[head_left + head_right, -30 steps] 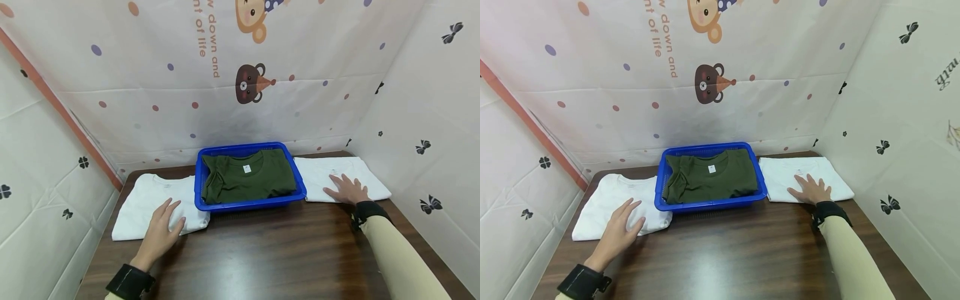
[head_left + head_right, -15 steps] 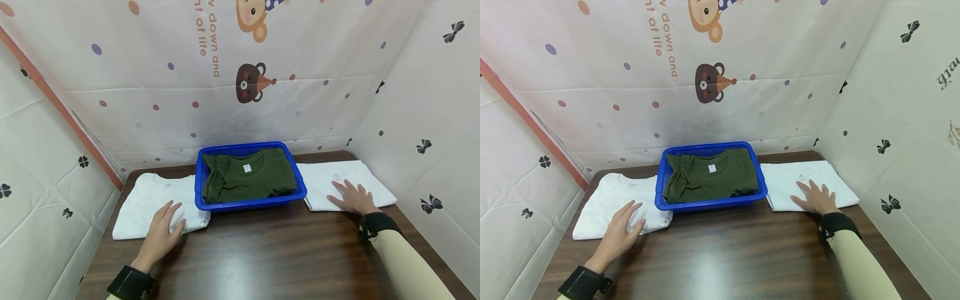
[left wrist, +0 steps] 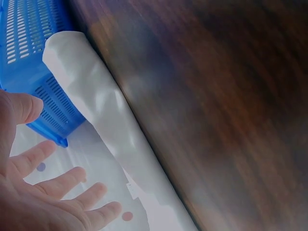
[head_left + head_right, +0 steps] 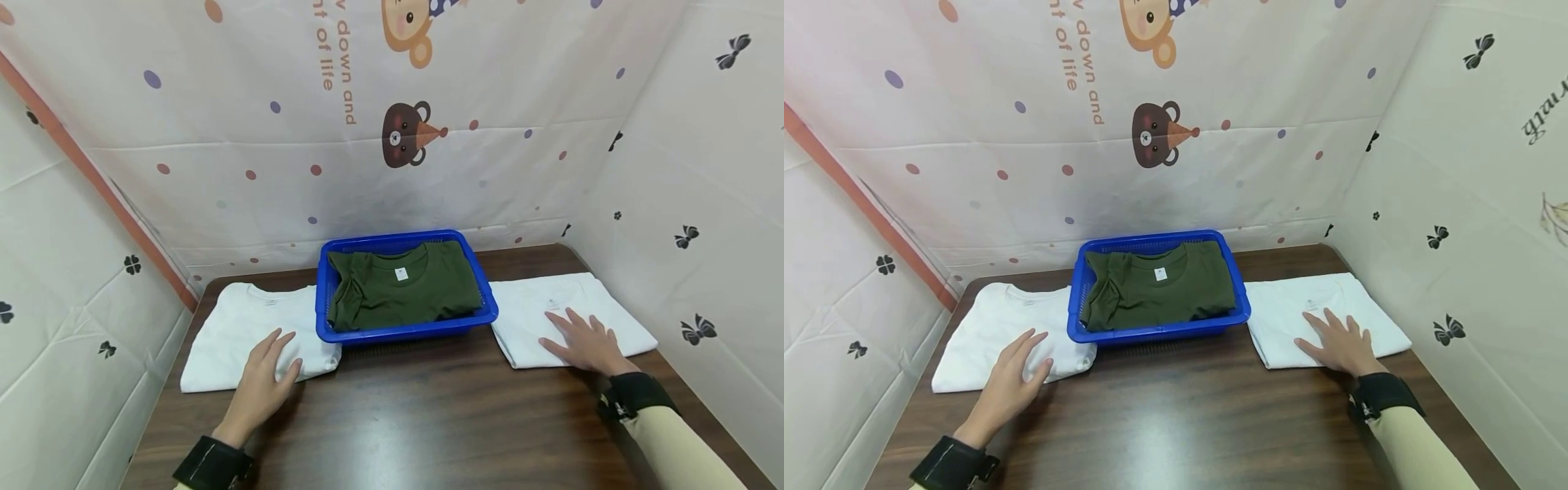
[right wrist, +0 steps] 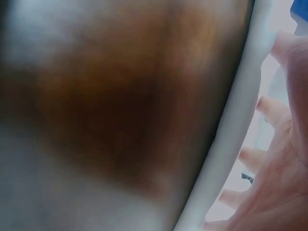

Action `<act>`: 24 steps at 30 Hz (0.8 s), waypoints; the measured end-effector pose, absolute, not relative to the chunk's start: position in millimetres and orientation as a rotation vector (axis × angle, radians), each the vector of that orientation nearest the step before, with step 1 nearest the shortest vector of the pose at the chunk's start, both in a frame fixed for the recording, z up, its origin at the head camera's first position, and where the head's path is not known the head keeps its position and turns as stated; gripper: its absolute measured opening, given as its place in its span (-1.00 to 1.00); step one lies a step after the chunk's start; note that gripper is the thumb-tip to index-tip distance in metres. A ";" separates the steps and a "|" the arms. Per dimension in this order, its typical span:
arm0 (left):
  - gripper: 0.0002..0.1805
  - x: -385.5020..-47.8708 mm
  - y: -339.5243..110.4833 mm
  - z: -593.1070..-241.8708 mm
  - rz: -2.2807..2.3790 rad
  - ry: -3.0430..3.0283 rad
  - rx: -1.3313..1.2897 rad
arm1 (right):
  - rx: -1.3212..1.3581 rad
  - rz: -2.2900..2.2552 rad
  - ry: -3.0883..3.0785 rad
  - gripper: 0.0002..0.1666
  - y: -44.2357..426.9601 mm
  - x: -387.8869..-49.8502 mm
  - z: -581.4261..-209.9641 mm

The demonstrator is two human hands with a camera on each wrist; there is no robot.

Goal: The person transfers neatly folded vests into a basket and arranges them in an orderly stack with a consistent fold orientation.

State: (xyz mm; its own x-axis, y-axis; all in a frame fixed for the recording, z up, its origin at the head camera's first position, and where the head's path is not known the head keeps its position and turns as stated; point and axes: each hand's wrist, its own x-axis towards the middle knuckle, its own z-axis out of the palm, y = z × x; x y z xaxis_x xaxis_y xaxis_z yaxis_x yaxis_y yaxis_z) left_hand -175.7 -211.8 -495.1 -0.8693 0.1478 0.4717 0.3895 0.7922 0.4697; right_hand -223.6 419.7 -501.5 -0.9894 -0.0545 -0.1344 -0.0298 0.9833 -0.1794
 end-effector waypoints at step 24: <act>-0.43 -171.6 -211.4 -494.8 -0.798 -2.630 -0.371 | -0.155 -0.214 3.104 -0.08 412.0 -138.2 -505.7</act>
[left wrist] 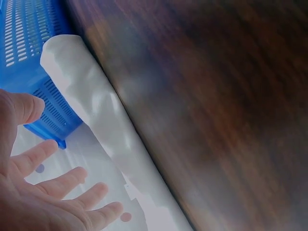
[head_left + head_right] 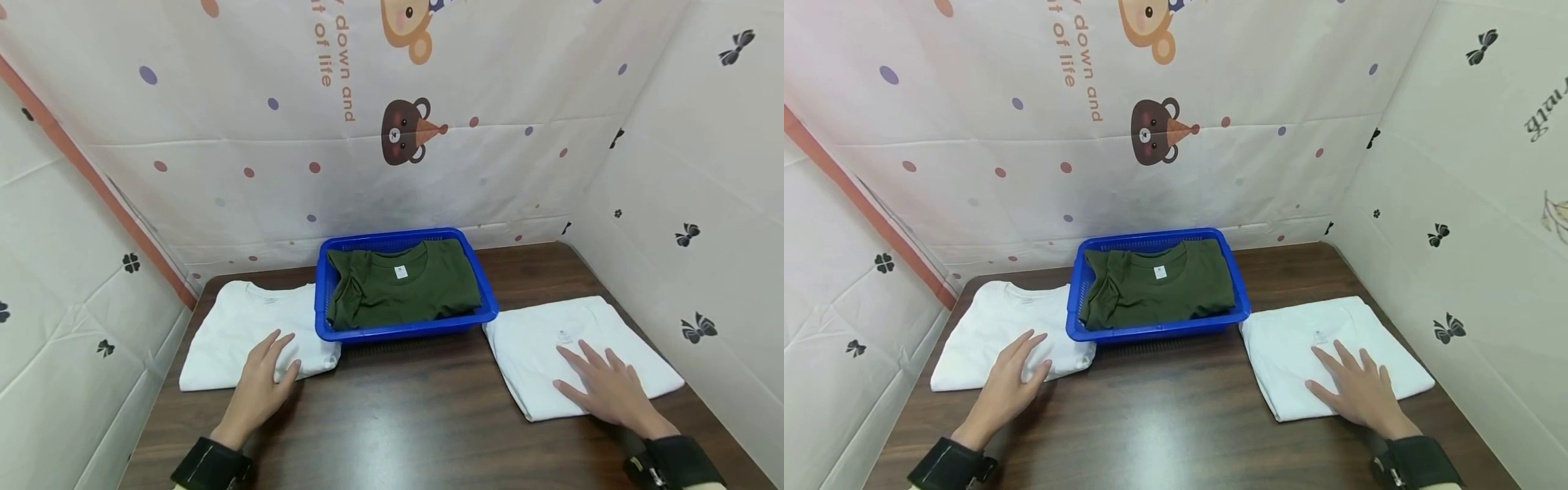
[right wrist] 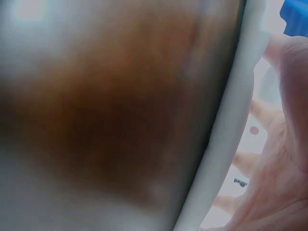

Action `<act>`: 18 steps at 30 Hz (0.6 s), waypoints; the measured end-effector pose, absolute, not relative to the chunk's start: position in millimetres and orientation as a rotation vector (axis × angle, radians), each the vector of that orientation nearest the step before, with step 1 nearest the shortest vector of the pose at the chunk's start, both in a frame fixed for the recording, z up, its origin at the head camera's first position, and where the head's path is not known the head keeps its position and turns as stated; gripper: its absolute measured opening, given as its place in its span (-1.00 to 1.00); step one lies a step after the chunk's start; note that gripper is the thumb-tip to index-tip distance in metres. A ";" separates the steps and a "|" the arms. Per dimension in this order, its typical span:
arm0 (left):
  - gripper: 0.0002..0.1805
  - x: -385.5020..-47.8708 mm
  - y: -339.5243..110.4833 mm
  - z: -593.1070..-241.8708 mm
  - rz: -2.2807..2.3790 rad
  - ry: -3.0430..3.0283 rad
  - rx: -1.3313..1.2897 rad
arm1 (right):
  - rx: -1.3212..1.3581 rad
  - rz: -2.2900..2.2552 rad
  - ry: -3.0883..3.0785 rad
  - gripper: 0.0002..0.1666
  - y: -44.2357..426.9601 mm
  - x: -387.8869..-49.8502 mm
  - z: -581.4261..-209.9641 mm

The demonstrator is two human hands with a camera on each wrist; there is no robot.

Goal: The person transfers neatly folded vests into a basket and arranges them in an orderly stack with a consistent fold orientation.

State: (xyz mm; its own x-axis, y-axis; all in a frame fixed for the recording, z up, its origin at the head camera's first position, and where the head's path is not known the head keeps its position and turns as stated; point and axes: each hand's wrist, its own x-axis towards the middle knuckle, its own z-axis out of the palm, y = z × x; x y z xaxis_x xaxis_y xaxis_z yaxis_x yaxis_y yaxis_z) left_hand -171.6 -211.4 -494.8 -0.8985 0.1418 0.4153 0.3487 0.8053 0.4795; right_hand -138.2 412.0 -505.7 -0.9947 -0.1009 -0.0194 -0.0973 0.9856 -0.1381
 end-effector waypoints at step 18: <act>-0.45 -170.9 -218.2 -492.8 -0.841 -2.614 -0.343 | -0.098 -0.257 3.112 -0.10 426.1 -118.7 -480.4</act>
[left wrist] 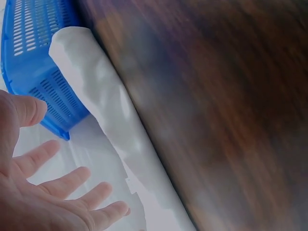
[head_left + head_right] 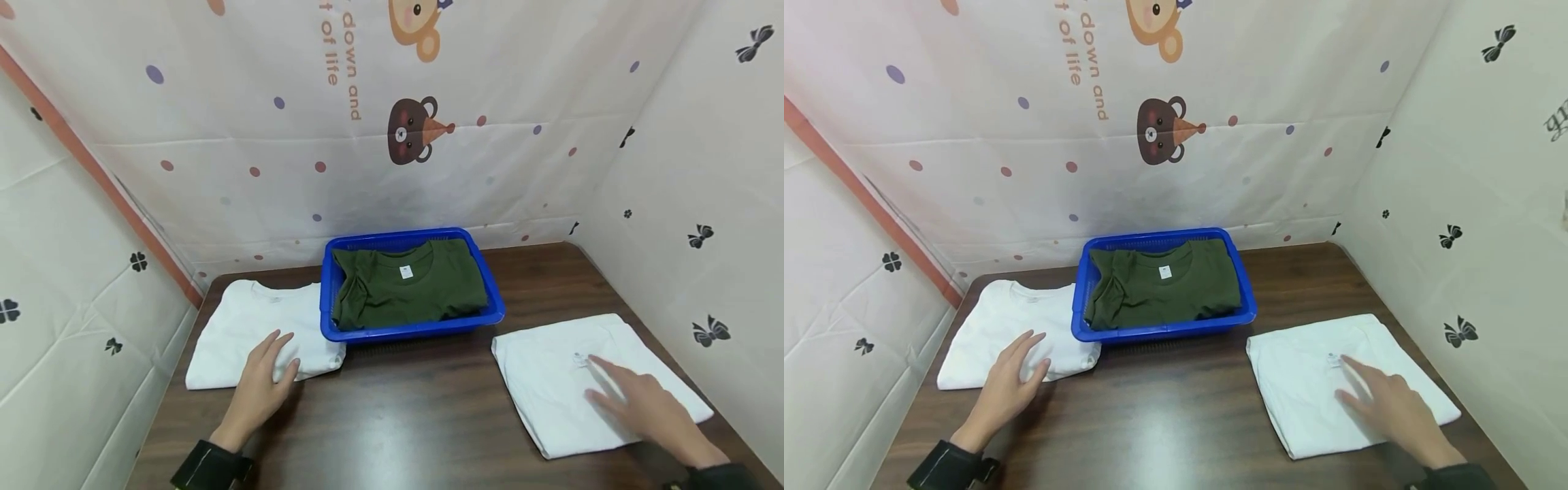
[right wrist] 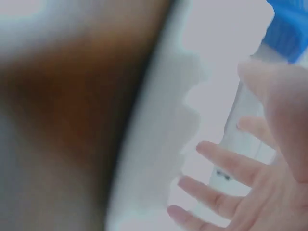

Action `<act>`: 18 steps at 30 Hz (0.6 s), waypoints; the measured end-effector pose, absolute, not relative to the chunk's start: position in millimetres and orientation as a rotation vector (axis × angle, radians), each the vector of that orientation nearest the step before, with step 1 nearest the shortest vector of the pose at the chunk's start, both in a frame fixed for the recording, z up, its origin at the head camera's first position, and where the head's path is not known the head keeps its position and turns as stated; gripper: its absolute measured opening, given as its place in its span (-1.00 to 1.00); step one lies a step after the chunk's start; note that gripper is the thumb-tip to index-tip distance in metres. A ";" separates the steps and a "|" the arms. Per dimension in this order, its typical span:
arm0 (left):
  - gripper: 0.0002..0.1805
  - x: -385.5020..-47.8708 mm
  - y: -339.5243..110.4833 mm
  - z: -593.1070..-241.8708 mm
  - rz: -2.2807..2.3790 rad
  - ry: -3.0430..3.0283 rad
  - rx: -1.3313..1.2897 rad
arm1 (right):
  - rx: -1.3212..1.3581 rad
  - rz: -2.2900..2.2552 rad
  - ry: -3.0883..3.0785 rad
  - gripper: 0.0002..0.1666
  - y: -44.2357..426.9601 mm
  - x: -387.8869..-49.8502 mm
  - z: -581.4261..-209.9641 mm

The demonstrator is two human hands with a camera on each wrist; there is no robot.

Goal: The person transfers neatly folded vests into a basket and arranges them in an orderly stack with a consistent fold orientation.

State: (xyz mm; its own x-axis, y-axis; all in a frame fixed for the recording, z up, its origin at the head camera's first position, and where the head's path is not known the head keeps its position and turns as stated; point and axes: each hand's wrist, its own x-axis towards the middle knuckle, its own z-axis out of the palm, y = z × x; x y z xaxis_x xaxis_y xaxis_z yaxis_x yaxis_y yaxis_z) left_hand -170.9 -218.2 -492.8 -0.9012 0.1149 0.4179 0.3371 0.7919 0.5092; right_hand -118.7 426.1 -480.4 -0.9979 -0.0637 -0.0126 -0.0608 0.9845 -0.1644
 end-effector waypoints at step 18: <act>-0.49 -153.1 -227.8 -489.7 -0.889 -2.580 -0.268 | -0.099 -0.360 3.017 -0.04 488.6 -183.2 -478.2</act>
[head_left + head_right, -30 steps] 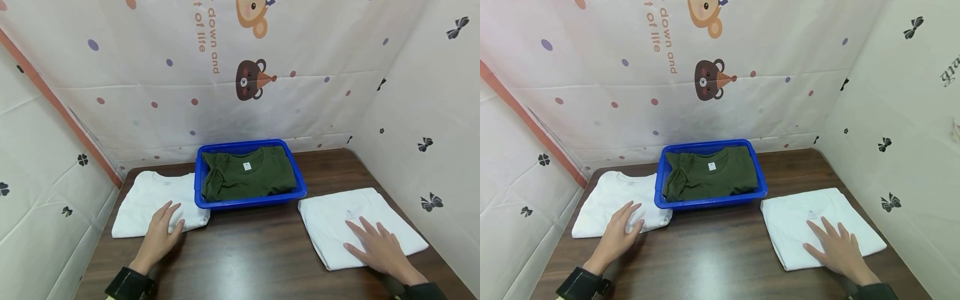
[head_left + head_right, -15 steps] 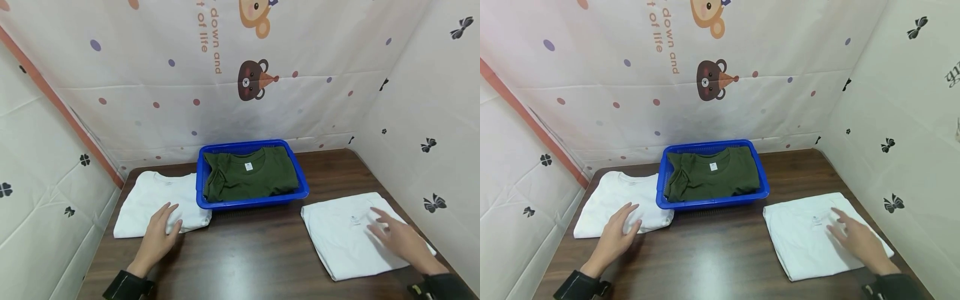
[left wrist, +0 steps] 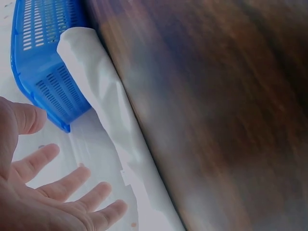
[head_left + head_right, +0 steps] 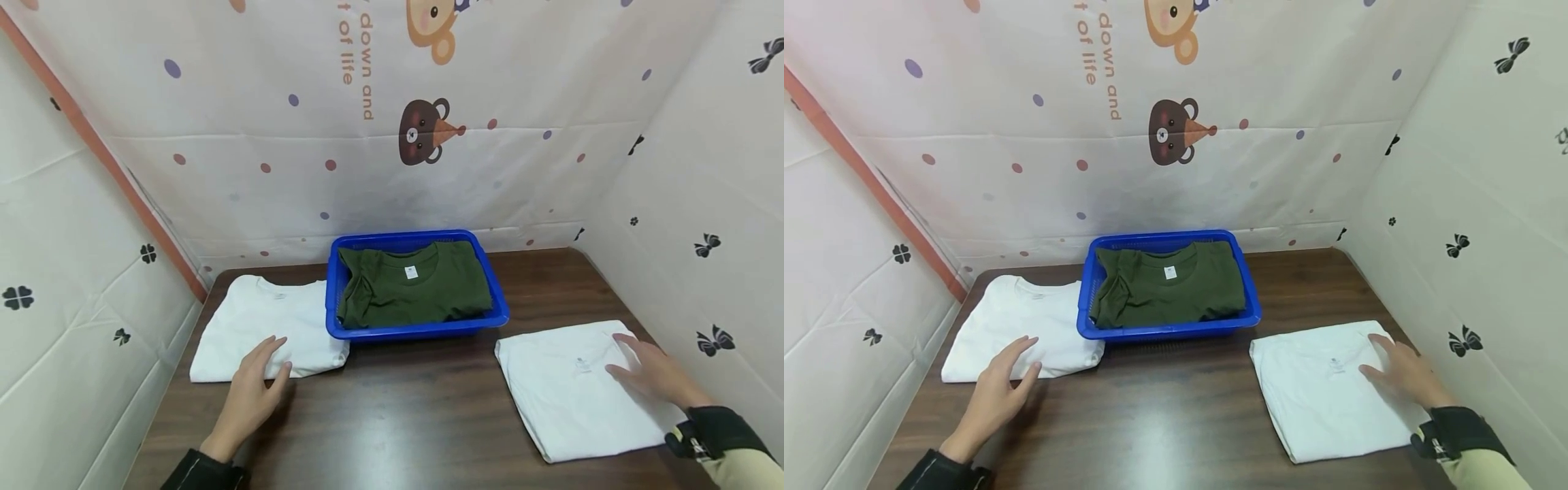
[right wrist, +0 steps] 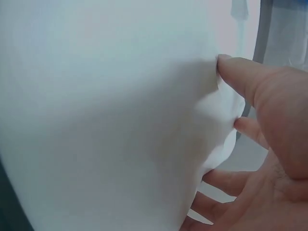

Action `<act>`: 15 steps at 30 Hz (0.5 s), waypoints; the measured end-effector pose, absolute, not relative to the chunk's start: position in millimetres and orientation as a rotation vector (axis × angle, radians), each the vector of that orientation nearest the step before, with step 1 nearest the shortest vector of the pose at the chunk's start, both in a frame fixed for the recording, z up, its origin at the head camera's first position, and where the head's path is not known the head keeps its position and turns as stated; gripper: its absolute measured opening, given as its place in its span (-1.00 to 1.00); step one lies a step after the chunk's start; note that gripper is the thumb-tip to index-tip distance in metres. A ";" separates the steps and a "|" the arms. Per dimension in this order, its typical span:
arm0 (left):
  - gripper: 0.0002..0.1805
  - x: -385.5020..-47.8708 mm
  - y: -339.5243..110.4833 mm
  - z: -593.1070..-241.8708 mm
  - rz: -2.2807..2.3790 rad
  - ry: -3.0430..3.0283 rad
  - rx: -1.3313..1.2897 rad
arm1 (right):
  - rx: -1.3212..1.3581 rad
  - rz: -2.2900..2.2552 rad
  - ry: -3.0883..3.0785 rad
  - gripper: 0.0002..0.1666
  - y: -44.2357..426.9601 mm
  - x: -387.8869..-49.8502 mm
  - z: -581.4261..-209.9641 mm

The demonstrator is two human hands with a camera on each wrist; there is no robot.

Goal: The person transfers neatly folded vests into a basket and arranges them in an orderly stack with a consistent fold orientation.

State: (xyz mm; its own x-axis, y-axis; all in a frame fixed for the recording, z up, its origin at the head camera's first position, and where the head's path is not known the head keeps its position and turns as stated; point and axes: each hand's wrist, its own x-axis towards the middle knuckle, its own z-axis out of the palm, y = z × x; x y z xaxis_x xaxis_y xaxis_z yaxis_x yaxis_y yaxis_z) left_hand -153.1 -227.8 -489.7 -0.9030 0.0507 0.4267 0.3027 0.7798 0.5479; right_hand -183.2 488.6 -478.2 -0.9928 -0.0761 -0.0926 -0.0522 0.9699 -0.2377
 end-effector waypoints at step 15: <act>-0.51 -151.6 -227.6 -491.5 -0.872 -2.554 -0.269 | -0.114 -0.325 3.016 -0.08 493.4 -184.9 -479.7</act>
